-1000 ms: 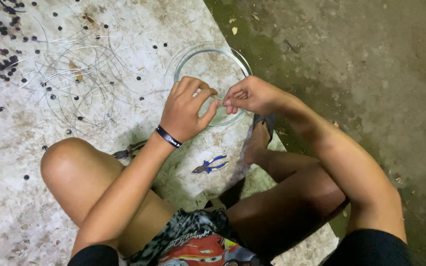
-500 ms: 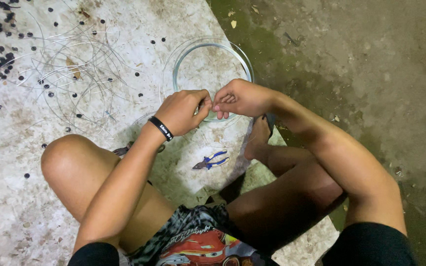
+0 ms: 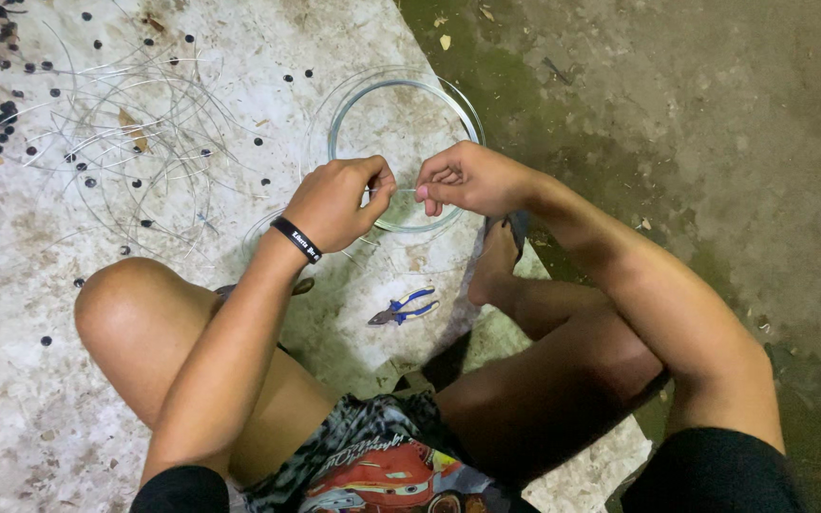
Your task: The person sits on the floor and repeatedly picks up thin wire segments, bends them into loops, and secures them to a circular wire frame using pliers. The person uses both hands to manipulate the wire and the tool to complete the assembly.
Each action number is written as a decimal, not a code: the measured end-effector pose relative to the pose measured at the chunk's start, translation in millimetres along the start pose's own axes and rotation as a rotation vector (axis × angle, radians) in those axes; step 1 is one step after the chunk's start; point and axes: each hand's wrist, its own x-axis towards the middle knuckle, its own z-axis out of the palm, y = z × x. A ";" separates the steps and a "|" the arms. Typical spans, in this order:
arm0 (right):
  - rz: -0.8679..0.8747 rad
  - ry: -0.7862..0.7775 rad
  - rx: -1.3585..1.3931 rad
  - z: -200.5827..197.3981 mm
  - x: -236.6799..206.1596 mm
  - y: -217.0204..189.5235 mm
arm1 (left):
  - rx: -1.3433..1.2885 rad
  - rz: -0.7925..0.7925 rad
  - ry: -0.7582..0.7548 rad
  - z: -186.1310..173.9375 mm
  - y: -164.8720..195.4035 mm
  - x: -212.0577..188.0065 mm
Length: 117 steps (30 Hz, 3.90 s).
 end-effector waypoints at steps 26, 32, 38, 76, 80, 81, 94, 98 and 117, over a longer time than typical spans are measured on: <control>-0.497 0.614 -0.627 38.3 -15.3 -11.5 | -0.043 0.067 0.034 16.3 -14.3 7.9; -0.397 -0.058 -0.831 137.1 -2.0 99.3 | -0.061 0.081 0.040 19.9 -24.8 11.9; -0.074 -0.082 -1.161 219.5 23.5 208.9 | -0.081 0.129 0.078 20.5 -28.1 15.3; -0.520 1.051 0.341 165.3 88.0 129.4 | -0.159 -0.046 0.030 45.0 -29.1 14.4; -0.579 1.060 0.335 164.9 88.5 129.5 | -0.181 -0.067 0.015 46.4 -26.3 14.1; -0.569 1.060 0.337 164.9 88.8 130.1 | -0.189 -0.075 0.012 46.3 -25.5 13.8; -0.551 1.063 0.409 160.9 89.4 125.2 | -0.167 -0.043 0.034 45.0 -22.4 12.8; -0.551 1.054 0.401 161.2 89.2 124.5 | -0.172 -0.039 0.042 46.1 -22.6 12.5; -0.504 1.093 0.339 159.9 87.9 125.3 | -0.183 -0.046 0.040 43.5 -18.9 10.6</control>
